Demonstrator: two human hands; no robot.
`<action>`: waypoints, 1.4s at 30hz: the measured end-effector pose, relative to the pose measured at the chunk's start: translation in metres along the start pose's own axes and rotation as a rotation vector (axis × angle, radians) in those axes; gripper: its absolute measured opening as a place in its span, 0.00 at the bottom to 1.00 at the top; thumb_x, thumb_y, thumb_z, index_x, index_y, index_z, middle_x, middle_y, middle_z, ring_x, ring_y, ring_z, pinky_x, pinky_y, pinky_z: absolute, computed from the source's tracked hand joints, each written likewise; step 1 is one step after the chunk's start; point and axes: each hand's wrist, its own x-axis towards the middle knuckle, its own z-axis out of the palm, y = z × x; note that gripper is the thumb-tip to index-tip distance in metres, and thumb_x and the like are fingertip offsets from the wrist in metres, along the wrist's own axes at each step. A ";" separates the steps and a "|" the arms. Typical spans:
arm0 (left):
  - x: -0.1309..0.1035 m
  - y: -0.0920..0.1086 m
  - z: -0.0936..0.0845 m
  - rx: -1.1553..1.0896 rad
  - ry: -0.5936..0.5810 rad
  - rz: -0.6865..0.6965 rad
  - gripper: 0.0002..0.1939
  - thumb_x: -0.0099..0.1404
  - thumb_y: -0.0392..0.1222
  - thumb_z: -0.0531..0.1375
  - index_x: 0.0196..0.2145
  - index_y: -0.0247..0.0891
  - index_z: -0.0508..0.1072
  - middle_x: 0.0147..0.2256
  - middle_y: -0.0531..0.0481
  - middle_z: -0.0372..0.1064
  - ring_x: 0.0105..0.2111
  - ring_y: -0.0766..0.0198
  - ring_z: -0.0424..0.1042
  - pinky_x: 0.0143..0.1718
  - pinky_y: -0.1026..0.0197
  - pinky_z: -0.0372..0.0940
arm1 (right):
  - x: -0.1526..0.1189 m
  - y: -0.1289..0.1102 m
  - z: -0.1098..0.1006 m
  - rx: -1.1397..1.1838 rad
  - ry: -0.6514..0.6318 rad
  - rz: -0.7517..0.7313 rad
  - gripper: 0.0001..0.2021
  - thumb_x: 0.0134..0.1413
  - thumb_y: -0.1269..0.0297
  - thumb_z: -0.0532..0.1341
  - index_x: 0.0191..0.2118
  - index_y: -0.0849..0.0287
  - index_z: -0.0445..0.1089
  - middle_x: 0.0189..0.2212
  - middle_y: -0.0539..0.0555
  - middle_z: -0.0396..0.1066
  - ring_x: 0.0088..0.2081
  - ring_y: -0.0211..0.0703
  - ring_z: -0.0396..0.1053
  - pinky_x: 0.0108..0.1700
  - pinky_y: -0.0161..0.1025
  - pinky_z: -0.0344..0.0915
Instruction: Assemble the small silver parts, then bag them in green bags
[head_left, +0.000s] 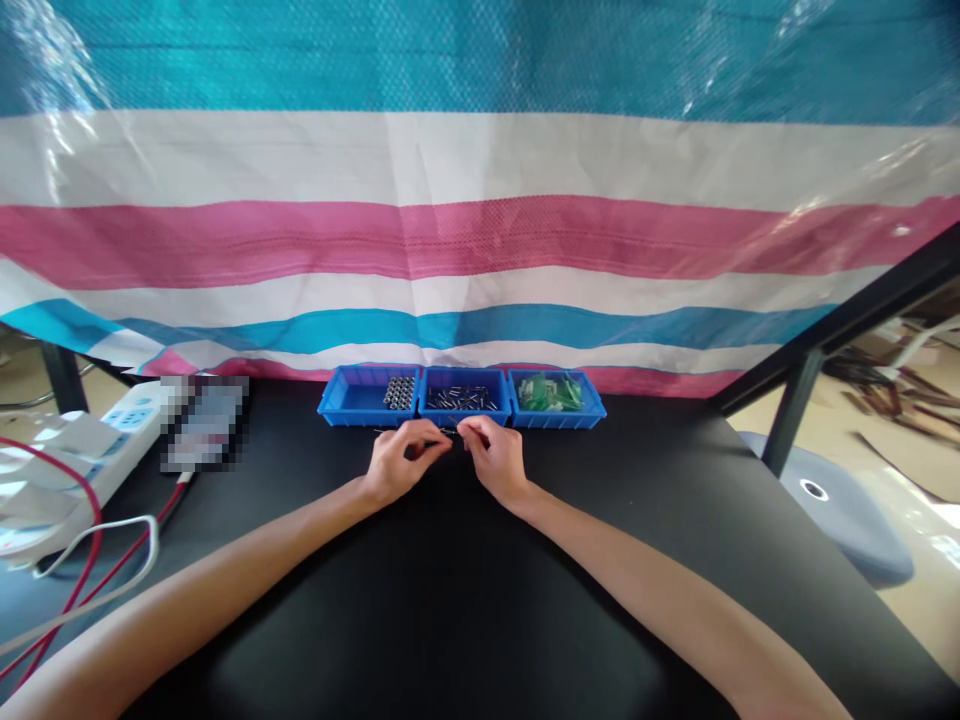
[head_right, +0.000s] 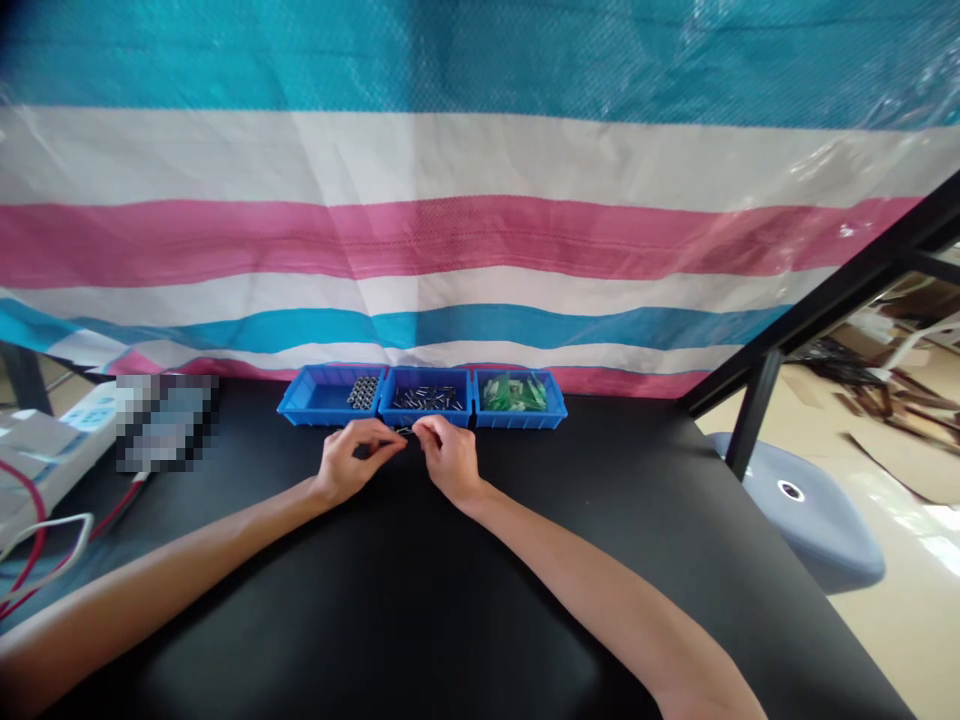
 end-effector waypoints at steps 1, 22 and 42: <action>0.000 0.000 0.000 -0.010 -0.021 -0.005 0.06 0.61 0.41 0.64 0.36 0.39 0.73 0.32 0.52 0.76 0.19 0.72 0.67 0.24 0.67 0.66 | 0.001 0.001 0.000 0.018 0.014 0.037 0.13 0.64 0.57 0.54 0.33 0.58 0.71 0.20 0.48 0.68 0.21 0.36 0.65 0.27 0.32 0.62; 0.008 0.002 0.000 -0.138 0.070 -0.203 0.08 0.61 0.40 0.63 0.38 0.38 0.69 0.33 0.51 0.74 0.19 0.74 0.65 0.24 0.68 0.63 | 0.002 -0.003 0.000 0.031 -0.063 -0.040 0.09 0.62 0.61 0.57 0.37 0.58 0.71 0.26 0.51 0.71 0.24 0.37 0.67 0.29 0.34 0.64; 0.005 -0.005 -0.002 -0.137 0.006 -0.199 0.04 0.65 0.39 0.58 0.36 0.36 0.72 0.30 0.50 0.72 0.28 0.67 0.73 0.33 0.65 0.69 | 0.030 -0.010 -0.023 -0.149 0.119 -0.163 0.08 0.61 0.68 0.55 0.43 0.57 0.70 0.37 0.54 0.73 0.33 0.39 0.71 0.33 0.35 0.68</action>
